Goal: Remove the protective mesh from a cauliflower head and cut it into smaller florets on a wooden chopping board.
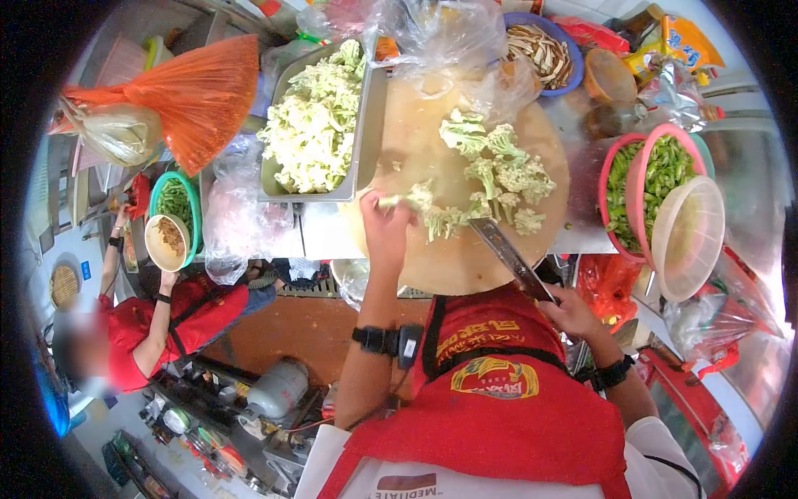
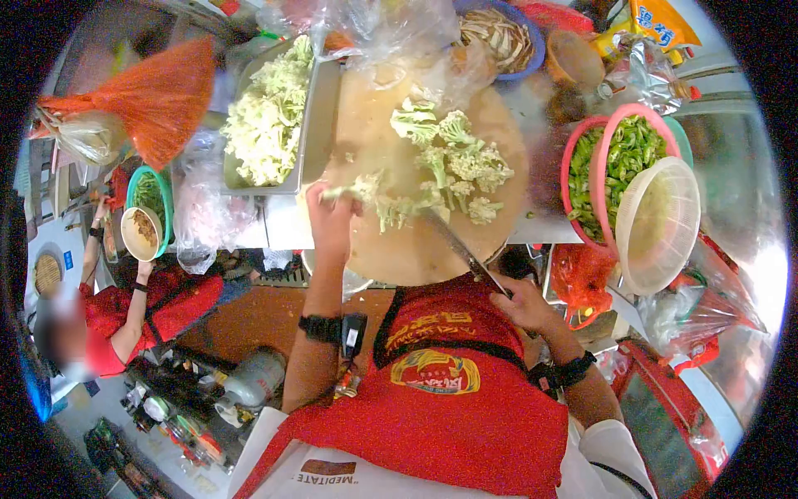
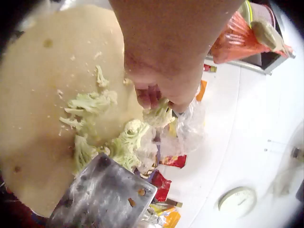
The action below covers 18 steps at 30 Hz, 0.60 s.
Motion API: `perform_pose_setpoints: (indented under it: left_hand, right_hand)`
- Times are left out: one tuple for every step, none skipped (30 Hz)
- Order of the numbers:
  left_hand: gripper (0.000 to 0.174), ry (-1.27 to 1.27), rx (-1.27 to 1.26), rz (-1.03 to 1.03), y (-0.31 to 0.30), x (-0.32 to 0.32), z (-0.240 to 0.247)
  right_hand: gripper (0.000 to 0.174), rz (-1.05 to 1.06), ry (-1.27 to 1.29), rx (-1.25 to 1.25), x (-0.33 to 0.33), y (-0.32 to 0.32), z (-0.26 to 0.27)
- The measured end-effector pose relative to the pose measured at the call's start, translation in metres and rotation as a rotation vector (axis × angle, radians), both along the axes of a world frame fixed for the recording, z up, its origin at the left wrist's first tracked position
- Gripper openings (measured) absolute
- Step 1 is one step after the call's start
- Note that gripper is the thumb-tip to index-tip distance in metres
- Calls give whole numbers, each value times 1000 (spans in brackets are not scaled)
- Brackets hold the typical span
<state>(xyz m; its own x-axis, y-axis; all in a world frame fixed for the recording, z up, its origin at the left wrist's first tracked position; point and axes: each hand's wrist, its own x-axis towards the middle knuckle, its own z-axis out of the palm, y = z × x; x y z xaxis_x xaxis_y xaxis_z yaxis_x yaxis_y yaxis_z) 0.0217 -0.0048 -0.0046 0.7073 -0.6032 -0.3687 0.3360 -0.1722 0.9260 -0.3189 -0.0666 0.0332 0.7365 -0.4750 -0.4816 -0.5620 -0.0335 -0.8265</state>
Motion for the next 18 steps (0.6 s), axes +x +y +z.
perform_pose_setpoints:
  left_hand:
    - [23,119,-75,84,15,-2,-3]
    - [26,189,-76,126,29,-6,-8]
    - [28,259,-78,172,43,-12,-15]
    - [31,329,-81,219,55,-17,-24]
    - [29,347,-65,198,64,-22,-34]
    - [28,366,-52,179,73,-28,-46]
    - [26,386,-40,162,78,-33,-53]
    - [24,285,86,108,84,-37,-59]
    - [24,165,230,58,82,-40,-51]
    - [25,48,376,7,78,-41,-36]
    - [26,-67,524,-45,77,-43,-27]
    - [29,-242,562,-81,83,-43,-35]
    - [32,-418,599,-118,90,-44,-47]
    - [36,-594,636,-158,97,-45,-58]
    - [35,-604,616,-153,101,-46,-58]
    - [35,-614,597,-149,105,-47,-58]
    - [35,-625,577,-145,108,-48,-57]
    - [31,-617,578,-143,110,-48,-58]
  right_hand:
    - [38,5,-61,-60,2,2,-4]
    - [38,39,-7,-23,4,2,-5]
    - [39,76,48,13,8,-1,-4]
    - [39,115,103,47,13,-4,-3]
    - [39,113,74,58,20,-5,0]
    - [40,114,46,68,30,-4,3]
    - [41,115,18,78,42,-4,7]
    - [42,154,25,74,54,-5,9]
    - [43,191,33,68,66,-6,12]
    - [44,228,42,62,76,-6,13]
    - [45,242,49,71,84,-3,11]
    - [46,256,54,77,91,-1,8]
    - [48,269,60,83,97,1,6]
    - [48,300,70,84,103,1,7]
    - [48,329,81,84,108,1,10]
    - [49,357,92,85,111,1,11]
    - [49,380,81,70,110,2,9]
    - [50,402,69,54,110,3,5]
